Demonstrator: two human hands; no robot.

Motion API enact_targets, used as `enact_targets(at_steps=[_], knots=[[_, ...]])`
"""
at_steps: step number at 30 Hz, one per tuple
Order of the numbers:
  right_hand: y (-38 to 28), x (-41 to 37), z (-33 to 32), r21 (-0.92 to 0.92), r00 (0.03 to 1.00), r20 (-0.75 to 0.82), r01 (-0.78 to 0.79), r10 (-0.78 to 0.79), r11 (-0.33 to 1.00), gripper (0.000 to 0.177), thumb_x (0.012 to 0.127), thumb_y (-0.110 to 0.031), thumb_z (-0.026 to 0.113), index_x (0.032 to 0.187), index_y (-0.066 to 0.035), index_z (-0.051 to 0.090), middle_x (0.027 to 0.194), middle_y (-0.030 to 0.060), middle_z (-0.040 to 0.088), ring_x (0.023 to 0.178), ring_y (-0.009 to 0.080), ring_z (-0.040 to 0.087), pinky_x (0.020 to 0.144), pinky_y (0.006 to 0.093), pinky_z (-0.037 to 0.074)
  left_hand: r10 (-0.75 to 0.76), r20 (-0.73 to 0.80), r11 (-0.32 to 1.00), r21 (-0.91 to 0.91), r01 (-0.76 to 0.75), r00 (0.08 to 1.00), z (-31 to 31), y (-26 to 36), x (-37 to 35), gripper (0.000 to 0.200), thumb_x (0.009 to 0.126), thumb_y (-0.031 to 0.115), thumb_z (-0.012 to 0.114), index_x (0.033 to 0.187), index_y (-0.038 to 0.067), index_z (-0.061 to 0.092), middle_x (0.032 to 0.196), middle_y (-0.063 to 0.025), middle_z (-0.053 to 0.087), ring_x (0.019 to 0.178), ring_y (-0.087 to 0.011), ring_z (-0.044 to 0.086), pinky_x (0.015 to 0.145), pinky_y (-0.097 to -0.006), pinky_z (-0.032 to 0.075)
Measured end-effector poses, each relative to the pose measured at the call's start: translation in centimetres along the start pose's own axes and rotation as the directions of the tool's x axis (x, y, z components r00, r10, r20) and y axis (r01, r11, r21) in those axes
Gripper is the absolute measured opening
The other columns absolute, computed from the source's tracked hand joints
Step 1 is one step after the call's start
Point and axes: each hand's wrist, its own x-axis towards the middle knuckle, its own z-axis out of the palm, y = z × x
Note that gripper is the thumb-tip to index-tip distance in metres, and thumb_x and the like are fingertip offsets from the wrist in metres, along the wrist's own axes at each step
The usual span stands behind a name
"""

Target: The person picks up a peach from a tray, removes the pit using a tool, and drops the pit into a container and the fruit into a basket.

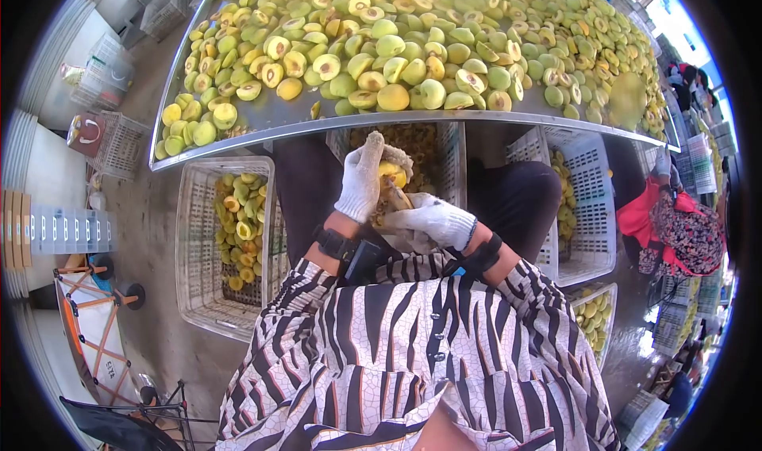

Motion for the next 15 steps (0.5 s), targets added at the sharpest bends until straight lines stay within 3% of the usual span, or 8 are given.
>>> enact_targets(at_steps=[4,5,8,11,12,13,14,15], knots=[[1.2,0.2,-0.3,0.206,0.996,0.085,0.009,-0.027,0.978,0.023,0.093,-0.028,0.069,0.085,-0.007,0.066,0.067,-0.0005,0.061,0.052,0.0082,0.053,0.048,0.0225,0.04,-0.044,0.131,0.982,-0.177,0.067,0.99,0.1,-0.2,0.0,0.056,0.103,0.046,0.053,0.079,-0.003,0.066,0.076,-0.0179,0.068,0.058,-0.0269,0.065,0.057,-0.0341,0.055],[1.1,0.1,-0.1,0.25,0.996,0.084,0.01,-0.032,0.968,0.024,0.092,-0.029,0.07,0.084,-0.007,0.066,0.066,-0.0006,0.061,0.052,0.0081,0.053,0.048,0.0225,0.04,-0.071,0.038,0.975,-0.209,0.078,0.997,0.3,-0.3,0.0,0.056,0.103,0.046,0.053,0.079,-0.003,0.065,0.076,-0.018,0.067,0.058,-0.0273,0.064,0.057,-0.035,0.055],[-0.8,-0.8,1.0,-0.15,0.994,-0.108,0.005,-0.022,0.989,0.025,0.09,-0.03,0.071,0.086,-0.006,0.067,0.071,0.0003,0.062,0.055,0.0065,0.055,0.05,0.0211,0.041,-0.139,-0.206,0.964,-0.252,0.085,0.969,1.4,-0.7,0.4,0.056,0.103,0.047,0.049,0.08,-0.002,0.064,0.075,-0.0177,0.066,0.057,-0.0285,0.063,0.056,-0.037,0.056],[3.0,2.5,-0.2,-0.59,0.897,-0.307,0.083,-0.318,0.803,0.027,0.09,-0.033,0.066,0.093,-0.006,0.069,0.082,0.0124,0.071,0.067,0.0255,0.067,0.059,0.0371,0.052,-0.162,-0.366,0.97,-0.229,0.08,0.916,1.4,-1.1,0.8,0.056,0.105,0.047,0.045,0.082,-0.001,0.064,0.074,-0.0164,0.066,0.058,-0.0281,0.064,0.053,-0.0368,0.055],[3.3,2.7,-0.1,-0.728,0.827,-0.35,0.055,-0.441,0.683,0.028,0.09,-0.034,0.065,0.096,-0.007,0.069,0.085,0.0151,0.072,0.07,0.0306,0.069,0.062,0.0412,0.054,-0.107,-0.416,0.982,-0.188,0.029,0.903,1.0,-1.4,1.0,0.055,0.105,0.046,0.046,0.082,-0.002,0.064,0.074,-0.016,0.067,0.058,-0.0272,0.065,0.054,-0.0365,0.055],[3.2,2.9,0.0,-0.748,0.819,-0.419,-0.066,-0.392,0.66,0.027,0.092,-0.032,0.061,0.104,-0.009,0.069,0.093,0.0192,0.071,0.083,0.0403,0.069,0.071,0.0481,0.055,-0.048,-0.46,0.989,-0.145,-0.022,0.887,0.4,-1.4,1.3,0.054,0.105,0.045,0.047,0.083,-0.002,0.065,0.074,-0.0156,0.067,0.059,-0.0263,0.065,0.054,-0.0362,0.055],[3.2,2.9,-0.2,-0.796,0.785,-0.402,-0.046,-0.471,0.603,0.027,0.092,-0.032,0.061,0.106,-0.01,0.069,0.094,0.0193,0.071,0.084,0.0398,0.069,0.072,0.0471,0.056,0.015,-0.497,0.992,-0.098,-0.073,0.868,-0.4,-1.2,1.7,0.053,0.105,0.044,0.049,0.083,-0.002,0.065,0.074,-0.0151,0.068,0.059,-0.0254,0.065,0.054,-0.0359,0.055],[3.5,2.9,-0.5,-0.841,0.748,-0.378,-0.03,-0.546,0.54,0.027,0.092,-0.031,0.061,0.107,-0.011,0.068,0.094,0.0195,0.071,0.085,0.0392,0.069,0.073,0.0461,0.056,0.183,-0.445,0.983,0.073,-0.168,0.877,-1.2,-0.2,1.1,0.05,0.105,0.04,0.05,0.085,-0.003,0.066,0.073,-0.0138,0.069,0.059,-0.0228,0.065,0.055,-0.0346,0.055]])
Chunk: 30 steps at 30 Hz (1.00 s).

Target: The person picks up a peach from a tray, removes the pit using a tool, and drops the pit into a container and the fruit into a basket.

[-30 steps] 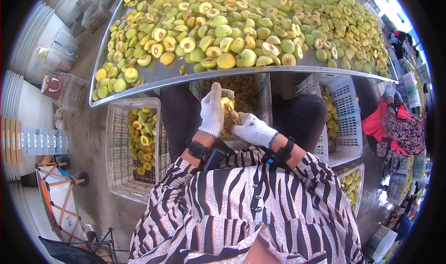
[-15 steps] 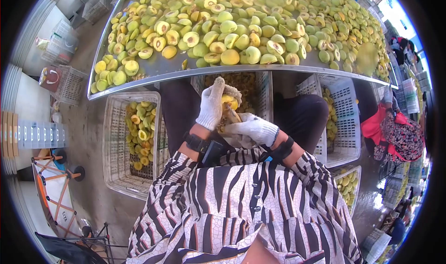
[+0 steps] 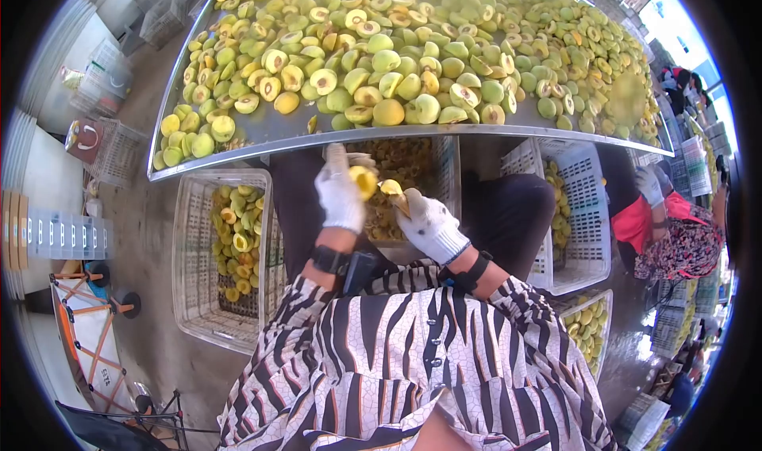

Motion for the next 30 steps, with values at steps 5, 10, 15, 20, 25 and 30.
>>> enact_targets(at_steps=[5,10,15,20,25,30], knots=[[7.0,1.9,3.4,-0.45,0.951,0.306,0.119,0.028,0.885,0.028,0.091,-0.021,0.056,0.112,-0.01,0.07,0.1,0.0183,0.072,0.09,0.0358,0.072,0.072,0.049,0.058,0.649,-0.032,0.539,0.724,-0.43,0.76,-6.5,8.0,1.6,0.022,0.096,0.02,0.066,0.095,-0.001,0.072,0.092,-0.0151,0.072,0.085,-0.0227,0.067,0.081,-0.0349,0.054],[5.7,1.8,3.2,-0.298,0.94,0.328,0.007,0.096,0.954,0.028,0.086,-0.018,0.058,0.104,-0.003,0.074,0.108,0.0212,0.072,0.101,0.0358,0.071,0.085,0.047,0.057,0.566,0.114,0.363,0.855,-0.37,0.817,-8.7,8.1,6.8,0.045,0.092,0.033,0.069,0.115,-0.005,0.066,0.115,-0.0221,0.066,0.103,-0.0342,0.064,0.094,-0.0422,0.049],[6.9,2.4,4.7,-0.118,0.93,0.354,-0.063,0.101,0.991,0.03,0.088,-0.019,0.058,0.109,-0.003,0.072,0.113,0.0203,0.071,0.105,0.0373,0.069,0.088,0.0492,0.056,0.166,0.334,-0.075,0.942,-0.326,0.928,2.4,5.7,8.7,0.056,0.094,0.052,0.06,0.116,0.0,0.066,0.102,-0.0286,0.069,0.1,-0.0442,0.067,0.086,-0.0506,0.052],[7.0,2.2,4.0,-0.082,0.94,0.326,-0.083,0.106,0.993,0.034,0.092,-0.025,0.059,0.118,-0.005,0.069,0.116,0.0198,0.07,0.109,0.0369,0.068,0.088,0.0514,0.055,0.197,0.317,-0.134,0.946,-0.295,0.928,4.9,2.0,10.7,0.054,0.089,0.045,0.066,0.117,-0.001,0.061,0.11,-0.0276,0.067,0.101,-0.045,0.066,0.089,-0.0505,0.052],[7.8,3.4,6.7,-0.11,0.936,0.349,-0.01,0.048,0.994,0.037,0.095,-0.027,0.056,0.126,-0.01,0.064,0.109,0.0198,0.071,0.104,0.037,0.069,0.084,0.0522,0.056,0.244,0.455,-0.015,0.885,-0.465,0.857,3.8,2.1,10.9,0.047,0.084,0.032,0.071,0.116,-0.003,0.06,0.114,-0.0267,0.064,0.109,-0.0433,0.061,0.093,-0.0482,0.05],[2.6,0.9,0.5,0.027,0.991,0.128,-0.048,0.044,0.998,0.031,0.098,-0.032,0.054,0.114,-0.008,0.066,0.101,0.0229,0.071,0.097,0.0341,0.071,0.077,0.0502,0.056,0.291,0.403,0.369,0.789,-0.491,0.868,2.0,2.4,11.6,0.04,0.077,0.019,0.075,0.11,-0.002,0.063,0.103,-0.0196,0.065,0.098,-0.0327,0.065,0.088,-0.0406,0.052]])
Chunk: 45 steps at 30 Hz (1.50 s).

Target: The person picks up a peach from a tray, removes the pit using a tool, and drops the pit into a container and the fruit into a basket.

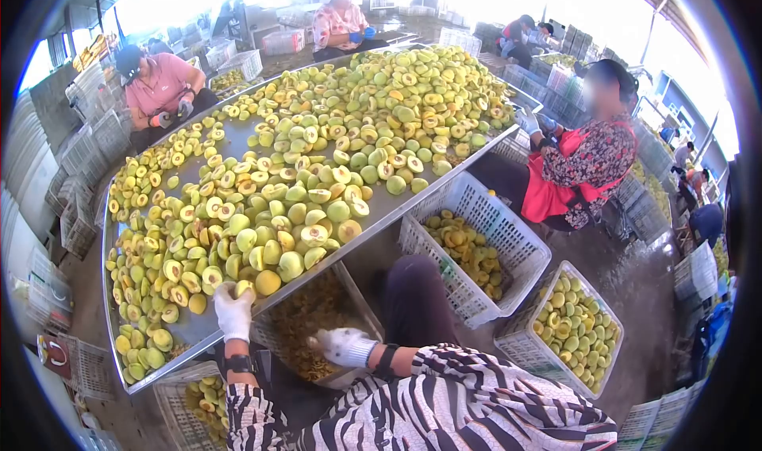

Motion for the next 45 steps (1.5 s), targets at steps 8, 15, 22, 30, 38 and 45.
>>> enact_targets(at_steps=[8,15,22,30,38,45], knots=[[0.8,-0.6,-2.5,0.001,0.978,-0.17,-0.12,0.118,0.993,0.03,0.097,-0.035,0.051,0.107,-0.012,0.066,0.1,0.0232,0.071,0.095,0.0415,0.069,0.08,0.0494,0.056,-0.158,0.399,-0.054,-0.917,0.395,0.903,-3.2,1.3,-6.2,0.029,0.094,0.033,0.057,0.094,0.005,0.062,0.077,-0.0084,0.061,0.071,-0.0239,0.059,0.064,-0.0401,0.052],[-8.3,-2.1,-5.1,0.041,0.99,-0.079,-0.11,0.113,0.993,0.037,0.093,-0.043,0.056,0.111,-0.012,0.063,0.102,0.0243,0.07,0.097,0.0433,0.067,0.084,0.05,0.054,-0.247,0.559,-0.356,-0.812,0.462,0.792,-2.2,4.6,-10.1,0.032,0.099,0.029,0.054,0.108,-0.001,0.061,0.101,-0.019,0.065,0.093,-0.0374,0.064,0.083,-0.051,0.056],[-7.3,-1.5,-3.3,-0.041,0.988,-0.137,-0.076,0.069,0.996,0.034,0.094,-0.038,0.054,0.111,-0.01,0.063,0.094,0.023,0.071,0.088,0.0436,0.068,0.078,0.052,0.055,-0.212,0.56,-0.388,-0.8,0.457,0.801,-1.4,5.6,-12.0,0.026,0.098,0.019,0.053,0.114,-0.001,0.058,0.106,-0.0196,0.064,0.099,-0.0358,0.061,0.092,-0.0505,0.052],[-5.7,-1.9,-2.3,-0.017,0.989,-0.144,-0.029,0.026,0.999,0.028,0.091,-0.031,0.058,0.107,-0.009,0.061,0.092,0.0235,0.07,0.089,0.0444,0.068,0.076,0.0522,0.055,-0.298,0.524,-0.313,-0.843,0.438,0.798,0.0,5.9,-12.6,0.027,0.099,0.027,0.055,0.101,0.001,0.061,0.098,-0.0166,0.065,0.089,-0.0335,0.063,0.082,-0.0494,0.055],[-3.4,-1.3,-0.2,0.157,1.0,-0.004,-0.016,0.017,0.988,0.03,0.091,-0.032,0.06,0.109,-0.008,0.062,0.096,0.0231,0.07,0.093,0.0434,0.068,0.079,0.0478,0.054,-0.508,0.405,-0.058,-0.897,0.439,0.76,1.3,6.8,-13.4,0.037,0.101,0.036,0.058,0.089,0.001,0.063,0.081,-0.0141,0.066,0.066,-0.0282,0.064,0.061,-0.0427,0.058],[-4.3,-2.1,-2.2,0.395,0.959,0.281,-0.136,0.022,0.908,0.04,0.09,-0.038,0.063,0.114,-0.007,0.066,0.102,0.0229,0.071,0.094,0.0386,0.069,0.081,0.042,0.054,-0.177,0.5,0.108,-0.846,0.522,0.848,-0.1,5.7,-13.0,0.04,0.103,0.035,0.056,0.082,0.001,0.063,0.079,-0.0164,0.066,0.064,-0.027,0.064,0.06,-0.0383,0.055]])
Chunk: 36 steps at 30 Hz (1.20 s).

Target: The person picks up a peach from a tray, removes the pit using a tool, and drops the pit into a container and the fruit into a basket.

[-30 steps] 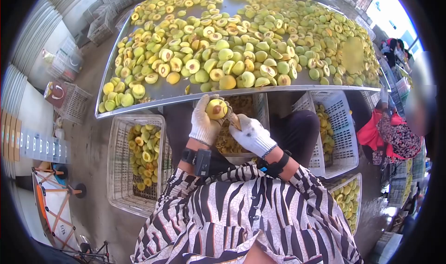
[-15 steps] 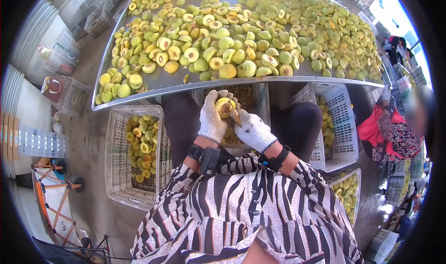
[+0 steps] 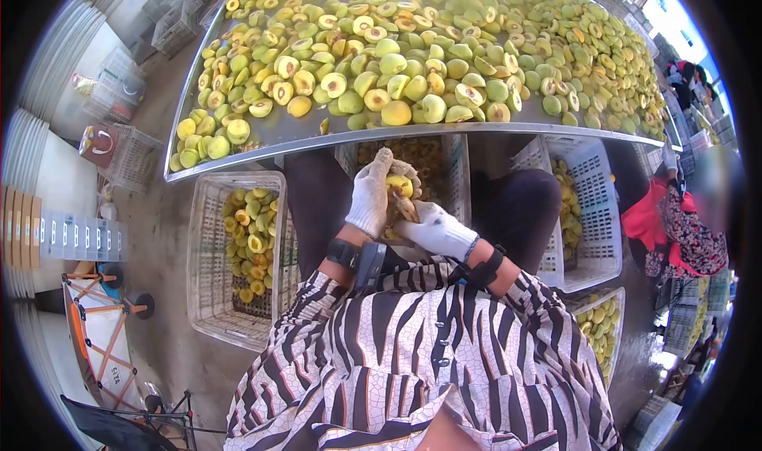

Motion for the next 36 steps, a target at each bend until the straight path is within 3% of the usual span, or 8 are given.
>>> enact_targets(at_steps=[5,9,12,15,18,30,34,36], knots=[[-0.1,-0.3,-0.6,-0.274,0.995,-0.002,0.095,-0.1,0.957,0.035,0.091,-0.036,0.067,0.104,-0.002,0.068,0.087,0.0109,0.072,0.074,0.0211,0.069,0.067,0.0328,0.054,-0.036,0.27,0.997,0.075,0.016,0.962,-1.2,0.2,0.2,0.046,0.103,0.038,0.054,0.077,0.0,0.061,0.078,-0.0185,0.066,0.066,-0.0279,0.063,0.065,-0.0372,0.053],[0.1,-1.1,-1.5,0.422,0.918,0.395,-0.157,-0.025,0.893,0.024,0.09,-0.032,0.071,0.093,-0.008,0.067,0.072,-0.0007,0.062,0.049,0.0062,0.052,0.045,0.0214,0.039,-0.04,0.426,0.957,-0.244,0.157,0.904,-0.9,-0.9,-0.2,0.047,0.103,0.039,0.053,0.077,0.002,0.061,0.084,-0.0171,0.066,0.069,-0.0284,0.064,0.066,-0.0374,0.053],[1.8,-0.1,-2.0,0.529,0.862,0.494,-0.194,-0.113,0.826,0.025,0.09,-0.031,0.071,0.095,-0.007,0.067,0.074,0.0013,0.064,0.051,0.0065,0.055,0.045,0.021,0.04,-0.029,0.29,0.97,-0.221,0.097,0.956,-0.4,-0.1,-0.1,0.046,0.104,0.04,0.051,0.083,0.001,0.062,0.087,-0.0161,0.067,0.072,-0.0285,0.066,0.069,-0.0386,0.056],[0.3,-0.4,-3.4,0.25,0.929,0.368,-0.133,0.032,0.959,0.027,0.09,-0.031,0.071,0.1,-0.006,0.067,0.076,0.0044,0.066,0.058,0.01,0.06,0.051,0.0254,0.046,-0.053,0.038,0.995,-0.088,0.056,0.998,-2.2,1.8,1.3,0.046,0.107,0.04,0.042,0.1,0.0,0.064,0.091,-0.0149,0.069,0.084,-0.0293,0.068,0.079,-0.0423,0.058],[1.0,2.0,-0.5,-0.015,0.899,-0.333,0.296,-0.284,0.955,0.03,0.09,-0.033,0.07,0.104,-0.007,0.067,0.079,0.0078,0.068,0.068,0.0141,0.065,0.062,0.0316,0.052,0.072,-0.116,0.996,0.053,-0.066,0.991,-3.9,3.3,0.9,0.035,0.105,0.031,0.051,0.111,-0.001,0.064,0.103,-0.0134,0.069,0.089,-0.028,0.069,0.08,-0.0421,0.059],[1.1,5.8,1.5,-0.478,0.665,-0.454,0.38,-0.593,0.792,0.02,0.082,-0.015,0.07,0.101,-0.012,0.067,0.083,0.0152,0.07,0.077,0.0365,0.069,0.067,0.0422,0.056,0.238,-0.349,0.947,0.292,-0.136,0.906,-1.9,0.3,-0.8,0.024,0.098,0.017,0.066,0.115,0.0,0.068,0.1,-0.0043,0.07,0.091,-0.012,0.065,0.083,-0.0254,0.052],[2.3,4.7,0.3,-0.486,0.855,-0.362,0.166,-0.371,0.858,0.025,0.087,-0.029,0.069,0.106,-0.013,0.066,0.087,0.017,0.071,0.08,0.0376,0.07,0.071,0.0472,0.056,0.592,-0.407,0.701,0.685,-0.196,0.696,-5.8,9.0,-3.0,0.023,0.096,0.016,0.067,0.113,0.001,0.069,0.106,-0.0074,0.071,0.098,-0.0147,0.064,0.091,-0.0294,0.051],[3.4,5.0,-1.1,-0.49,0.936,-0.322,-0.034,-0.144,0.871,0.028,0.093,-0.039,0.059,0.104,-0.014,0.066,0.086,0.0192,0.072,0.08,0.0373,0.071,0.072,0.0475,0.057,0.812,-0.109,0.008,0.985,0.174,0.574,-9.3,12.9,-3.7,0.04,0.087,0.026,0.074,0.116,-0.001,0.068,0.114,-0.0166,0.068,0.109,-0.0299,0.063,0.099,-0.0401,0.049]])
